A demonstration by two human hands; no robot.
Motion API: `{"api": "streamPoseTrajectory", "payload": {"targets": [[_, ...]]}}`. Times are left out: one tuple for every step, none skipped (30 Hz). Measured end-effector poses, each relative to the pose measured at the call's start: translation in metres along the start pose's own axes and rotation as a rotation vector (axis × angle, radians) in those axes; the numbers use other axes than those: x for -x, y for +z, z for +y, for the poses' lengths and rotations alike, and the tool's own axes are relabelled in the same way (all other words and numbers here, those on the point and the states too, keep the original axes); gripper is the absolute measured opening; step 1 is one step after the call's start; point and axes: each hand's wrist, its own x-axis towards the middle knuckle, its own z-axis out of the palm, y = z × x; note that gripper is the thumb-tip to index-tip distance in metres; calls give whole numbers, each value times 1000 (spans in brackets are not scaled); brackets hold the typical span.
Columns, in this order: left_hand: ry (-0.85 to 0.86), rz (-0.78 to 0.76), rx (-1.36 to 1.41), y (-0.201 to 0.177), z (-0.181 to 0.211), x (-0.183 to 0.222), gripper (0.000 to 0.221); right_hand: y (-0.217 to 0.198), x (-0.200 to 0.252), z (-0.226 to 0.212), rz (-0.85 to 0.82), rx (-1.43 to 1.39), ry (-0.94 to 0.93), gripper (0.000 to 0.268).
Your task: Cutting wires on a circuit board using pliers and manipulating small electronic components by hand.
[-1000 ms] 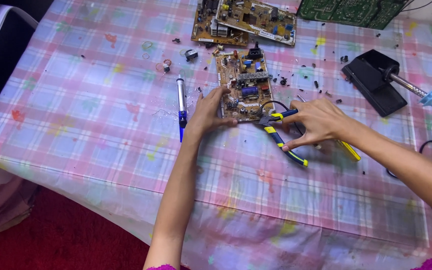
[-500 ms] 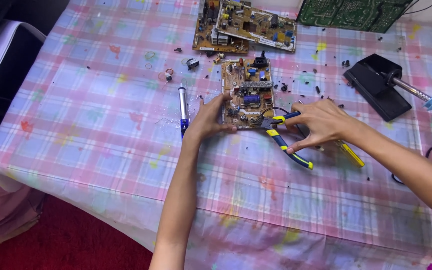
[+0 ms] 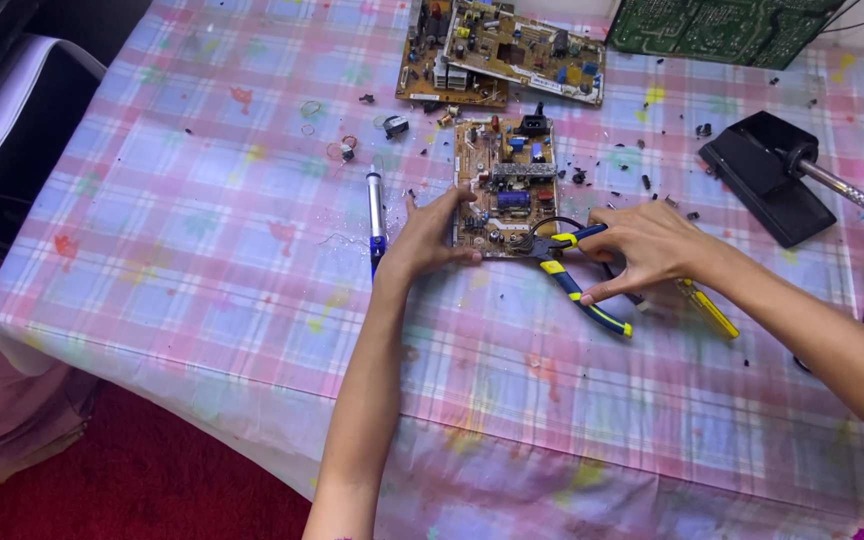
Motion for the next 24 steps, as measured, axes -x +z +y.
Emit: {"api": "streamPoseTrajectory", "payload": {"targets": [[0,-1,0,1,-1,0,79,-1,0,-1,0,-1,0,62],[0,2,-12,1,-1,0,77,-2,1,-3,6,-5,3,61],[1,4,-23,1,-1,1,75,-3,2,-5,12,-10,6,61],[1,5,-25,1,-1,1,75,0,3,-7,14,-10,5,61],[6,7,-32,1,-1,0,74,4,3,-8,37,10,18,58],[13,5,-38,2,0,0,73,8,5,-10,58,29,35,57],[15,2,-39,2,1,1,73,13,8,-15,58,27,39,57],[19,3,-35,2,1,1,74,16,9,-19,97,60,83,57],[23,4,-32,1,1,1,74,19,11,-23,136,92,127,58],[24,0,-32,1,1,1,74,25,12,-28,136,90,130,58],[31,10,-36,1,0,1,73,30,14,-33,150,87,161,57],[38,16,-39,2,-1,1,72,36,16,-37,163,83,195,56],[40,9,-37,2,-1,2,72,43,17,-38,160,79,200,56],[41,8,-41,2,-1,2,69,50,17,-38,193,89,216,50],[41,7,-45,2,-1,3,66,56,17,-38,225,100,231,45],[43,1,-46,0,3,5,66,57,19,-41,224,96,236,45],[55,6,-65,-1,6,6,63,58,20,-45,251,102,252,43],[69,13,-81,-2,9,7,61,58,21,-48,277,111,268,41],[71,9,-79,-4,10,6,61,52,23,-52,275,111,273,41],[77,16,-86,-4,11,7,57,47,26,-58,283,111,278,38],[82,24,-93,-4,12,9,54,42,29,-64,292,111,284,36],[85,20,-91,-2,8,7,54,43,29,-61,290,110,288,36],[80,27,-96,1,5,6,52,44,29,-58,292,61,275,34],[76,35,-101,2,1,4,50,45,28,-54,295,12,260,33]]}}
